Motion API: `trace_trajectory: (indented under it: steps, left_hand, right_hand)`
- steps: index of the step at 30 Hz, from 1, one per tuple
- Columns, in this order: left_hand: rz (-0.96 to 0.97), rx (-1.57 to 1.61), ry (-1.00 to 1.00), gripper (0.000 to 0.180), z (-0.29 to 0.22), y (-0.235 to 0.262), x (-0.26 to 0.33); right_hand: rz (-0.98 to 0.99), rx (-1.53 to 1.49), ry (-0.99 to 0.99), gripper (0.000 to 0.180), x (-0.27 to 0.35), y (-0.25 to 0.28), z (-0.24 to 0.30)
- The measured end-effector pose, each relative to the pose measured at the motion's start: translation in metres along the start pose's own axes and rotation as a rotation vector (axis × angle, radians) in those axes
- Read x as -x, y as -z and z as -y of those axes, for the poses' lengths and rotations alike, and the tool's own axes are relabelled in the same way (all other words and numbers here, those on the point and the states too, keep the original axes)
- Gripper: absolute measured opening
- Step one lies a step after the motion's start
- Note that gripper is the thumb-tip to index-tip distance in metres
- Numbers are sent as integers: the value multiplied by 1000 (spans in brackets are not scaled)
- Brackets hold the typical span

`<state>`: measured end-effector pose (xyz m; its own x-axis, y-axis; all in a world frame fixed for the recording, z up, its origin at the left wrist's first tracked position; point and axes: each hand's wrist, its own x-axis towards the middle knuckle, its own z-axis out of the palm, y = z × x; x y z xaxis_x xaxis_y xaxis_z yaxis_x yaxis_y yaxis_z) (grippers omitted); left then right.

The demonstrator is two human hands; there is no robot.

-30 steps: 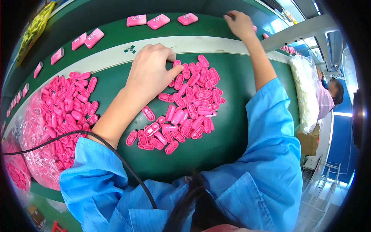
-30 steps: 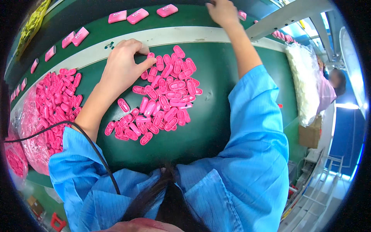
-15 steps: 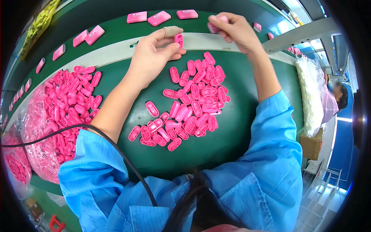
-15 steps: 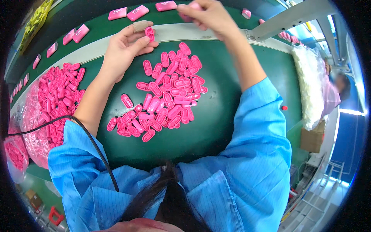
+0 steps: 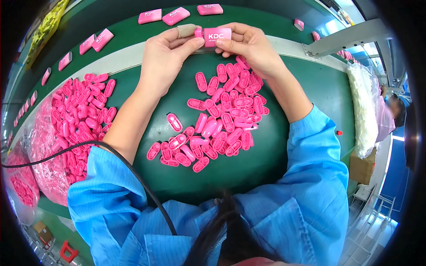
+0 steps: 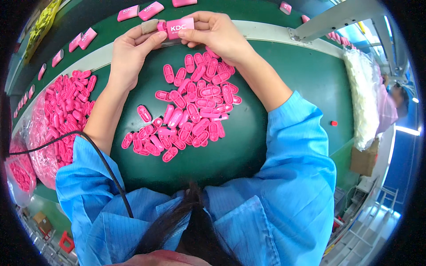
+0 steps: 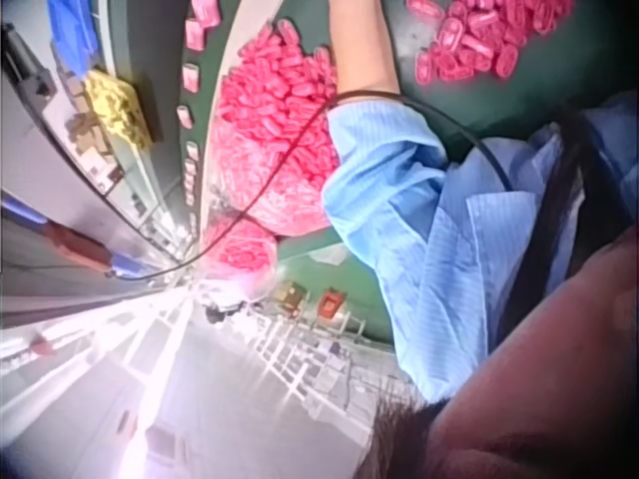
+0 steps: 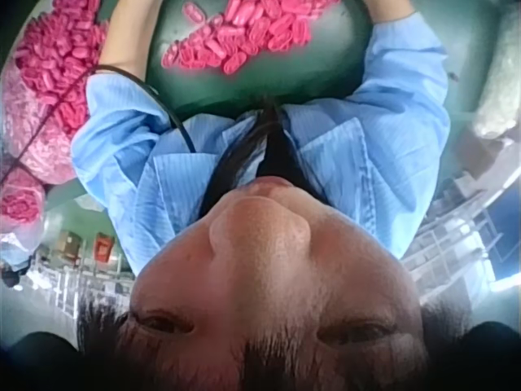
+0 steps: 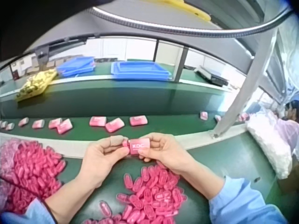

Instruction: The person assembles small pink plastic components by hand on a green workbench. They pick up a pink rectangular base and a smaller pink cap, fit them together, and place the finished unit on the table. This repetitive assembly process continues throughout the video.

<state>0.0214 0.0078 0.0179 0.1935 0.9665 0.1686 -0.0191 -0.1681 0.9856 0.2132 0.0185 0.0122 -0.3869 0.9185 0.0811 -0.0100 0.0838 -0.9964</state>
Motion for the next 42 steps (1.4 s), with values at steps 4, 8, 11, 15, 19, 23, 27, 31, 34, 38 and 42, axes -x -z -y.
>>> trace_trajectory:
  steps: [4, 8, 11, 15, 19, 23, 27, 31, 34, 38, 42]
  left_hand:
    - [-5, -29, 45, 35, -1, 0, 2]
    - [12, -75, 26, 36, -1, 2, 1]
    - [25, -110, -32, 37, -3, 3, -1]
    - [36, -108, -86, 36, 1, 1, 1]
    - [-8, -96, -145, 33, 8, -4, 5]
    - [4, -464, -213, 34, 1, -5, 11]
    - [-35, -650, -362, 30, -3, -6, 13]
    - [-79, -758, -446, 26, -7, -12, 19]
    - [-103, -824, -479, 29, -9, -15, 24]
    - [-58, -772, -474, 33, -2, -13, 22]
    - [-76, -657, -450, 35, -4, -10, 13]
  right_hand:
    - [-37, -45, 54, 28, 1, -4, 1]
    - [-78, 9, 145, 28, 4, -10, 0]
    - [-77, 11, 162, 28, 3, -8, 0]
    - [-45, 33, 169, 29, 2, -5, 6]
    - [-48, 47, 175, 28, 2, -8, 5]
    - [-102, 132, 247, 27, 8, -15, 4]
    - [-66, 137, 193, 28, 7, -9, 7]
    - [-42, 177, 194, 28, 8, -10, 11]
    - [-156, 393, 269, 28, 13, -20, 11]
    - [-180, 453, 288, 28, 15, -22, 9]
    - [-129, 323, 179, 28, -8, -6, 9]
